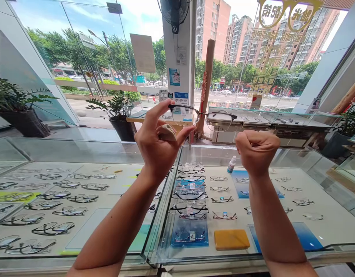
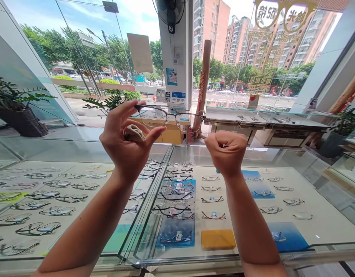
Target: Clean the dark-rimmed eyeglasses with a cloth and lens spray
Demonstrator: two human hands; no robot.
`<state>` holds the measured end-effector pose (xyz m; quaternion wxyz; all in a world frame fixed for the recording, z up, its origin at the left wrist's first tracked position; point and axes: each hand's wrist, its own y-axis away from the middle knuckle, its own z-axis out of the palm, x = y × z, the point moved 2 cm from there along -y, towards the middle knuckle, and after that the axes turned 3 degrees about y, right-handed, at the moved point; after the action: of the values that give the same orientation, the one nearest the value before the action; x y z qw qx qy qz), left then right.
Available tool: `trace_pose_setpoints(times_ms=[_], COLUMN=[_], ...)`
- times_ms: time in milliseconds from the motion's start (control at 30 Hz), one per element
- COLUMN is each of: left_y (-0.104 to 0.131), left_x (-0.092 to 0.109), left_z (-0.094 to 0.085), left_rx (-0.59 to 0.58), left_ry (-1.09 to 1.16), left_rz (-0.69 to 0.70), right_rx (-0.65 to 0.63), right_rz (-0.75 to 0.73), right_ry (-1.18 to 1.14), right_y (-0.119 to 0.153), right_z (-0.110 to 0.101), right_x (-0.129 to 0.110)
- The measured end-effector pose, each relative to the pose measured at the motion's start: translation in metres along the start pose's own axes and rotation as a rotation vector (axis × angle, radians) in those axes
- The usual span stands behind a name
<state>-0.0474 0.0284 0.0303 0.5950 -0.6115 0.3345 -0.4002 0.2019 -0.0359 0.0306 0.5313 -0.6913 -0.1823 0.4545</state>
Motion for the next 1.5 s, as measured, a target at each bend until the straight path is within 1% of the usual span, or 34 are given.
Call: trace_pose_setpoints(times_ms=[67,100,133,200,333,500,667,767,933,1067,1300,1500], left_y=[0.0,0.0,0.0,-0.001,-0.001,-0.001,-0.001,-0.001,0.001,0.001,0.002,0.001], left_x=[0.0,0.0,0.0,-0.001,-0.001,0.004,0.005,0.006,0.013,0.018,0.017,0.019], left_z=[0.0,-0.001,-0.001,-0.001,-0.001,0.0,0.0,0.001,0.0,0.0,0.001,0.003], left_rx=[0.004,0.005,0.006,0.009,0.007,0.005,0.009,0.005,0.024,0.048,0.025,0.039], left_ry=[0.003,0.003,0.002,0.001,0.0,-0.028,-0.038,-0.055,-0.087,-0.066,-0.011,0.13], left_rz=[0.002,0.002,0.003,0.003,-0.004,0.002,0.015,0.013,0.015,0.02,-0.014,-0.025], right_rx=[0.049,0.039,-0.001,-0.045,-0.003,-0.025,0.067,0.107,0.045,0.031,0.045,0.085], right_rz=[0.02,0.051,0.087,0.123,0.086,0.014,-0.042,0.0,0.138,0.2,0.211,0.199], right_ry=[-0.131,-0.215,-0.282,-0.323,-0.286,-0.225,-0.08,-0.089,-0.03,-0.079,-0.077,-0.094], right_y=[-0.001,-0.002,-0.004,-0.006,-0.007,-0.006,-0.006,-0.004,0.003,0.005,0.005,0.006], right_z=[0.001,0.003,0.005,0.008,0.01,0.011,0.009,0.009,0.012,0.014,0.016,0.013], right_x=[0.001,0.002,0.003,0.004,0.008,0.015,0.011,0.004,-0.003,-0.004,-0.002,-0.008])
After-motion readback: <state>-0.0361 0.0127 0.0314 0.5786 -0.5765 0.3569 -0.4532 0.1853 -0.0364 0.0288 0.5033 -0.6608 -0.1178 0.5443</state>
